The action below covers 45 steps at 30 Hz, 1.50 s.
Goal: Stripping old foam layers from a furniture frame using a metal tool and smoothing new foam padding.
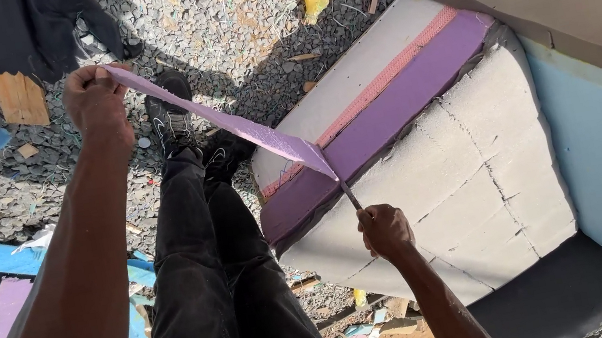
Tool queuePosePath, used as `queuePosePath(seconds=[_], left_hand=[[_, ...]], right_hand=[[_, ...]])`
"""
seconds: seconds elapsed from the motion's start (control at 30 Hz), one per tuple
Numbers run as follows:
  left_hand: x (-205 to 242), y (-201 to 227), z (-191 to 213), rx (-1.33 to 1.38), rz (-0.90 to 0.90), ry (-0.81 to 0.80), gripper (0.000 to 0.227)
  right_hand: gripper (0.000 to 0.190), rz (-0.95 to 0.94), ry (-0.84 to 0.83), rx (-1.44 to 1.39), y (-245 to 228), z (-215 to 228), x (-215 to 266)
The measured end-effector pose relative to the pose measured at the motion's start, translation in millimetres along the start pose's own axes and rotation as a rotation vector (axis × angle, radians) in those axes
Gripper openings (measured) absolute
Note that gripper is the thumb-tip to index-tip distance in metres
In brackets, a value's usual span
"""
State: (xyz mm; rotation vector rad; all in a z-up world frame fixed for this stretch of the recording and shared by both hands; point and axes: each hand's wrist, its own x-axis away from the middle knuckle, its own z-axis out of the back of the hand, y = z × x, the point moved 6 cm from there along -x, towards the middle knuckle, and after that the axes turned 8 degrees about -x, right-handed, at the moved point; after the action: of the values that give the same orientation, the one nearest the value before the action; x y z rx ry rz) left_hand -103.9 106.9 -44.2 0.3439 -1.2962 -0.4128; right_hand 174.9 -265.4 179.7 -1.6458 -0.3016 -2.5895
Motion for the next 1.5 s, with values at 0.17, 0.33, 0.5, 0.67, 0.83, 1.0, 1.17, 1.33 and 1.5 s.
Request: queuePosePath(seconds=[0.17,0.33,0.5,0.67,0.83,1.0,1.17,1.33,1.5], left_hand=[[4.8,0.2,6.4,-0.048,0.048,0.051,0.010],[-3.8,3.2,16.2,-0.018,0.042,0.048,0.009],[-10.9,4.9,25.9,-0.012,-0.001,0.050,0.012],[-18.3,0.3,26.9,-0.012,0.004,0.062,0.011],[-12.7,8.0,41.7,-0.007,-0.010,0.046,0.016],[-14.0,18.9,44.1,0.047,-0.012,0.091,0.019],[-31.3,6.2,48.2,0.051,-0.038,0.071,0.014],[-39.2,9.7,55.7,0.026,-0.073,0.028,0.018],[-38.0,19.6,70.8,0.044,-0.131,0.036,0.020]], right_hand=[[0.040,-0.023,-0.010,0.061,-8.5,-18.3,-64.0],[0.043,-0.064,-0.039,-0.028,-3.1,-8.5,33.4],[0.045,-0.036,-0.039,-0.010,2.5,-10.3,32.9],[0.044,-0.017,0.003,0.145,11.7,-41.6,-84.4],[0.043,-0.007,-0.034,0.084,2.3,-30.0,3.8],[0.043,-0.024,-0.073,0.030,-4.1,-15.7,52.2],[0.042,0.001,-0.028,0.055,1.5,-43.1,-40.8],[0.042,0.005,-0.051,-0.014,-3.7,-45.3,-10.1],[0.044,-0.012,-0.089,-0.072,9.5,-34.7,61.6]])
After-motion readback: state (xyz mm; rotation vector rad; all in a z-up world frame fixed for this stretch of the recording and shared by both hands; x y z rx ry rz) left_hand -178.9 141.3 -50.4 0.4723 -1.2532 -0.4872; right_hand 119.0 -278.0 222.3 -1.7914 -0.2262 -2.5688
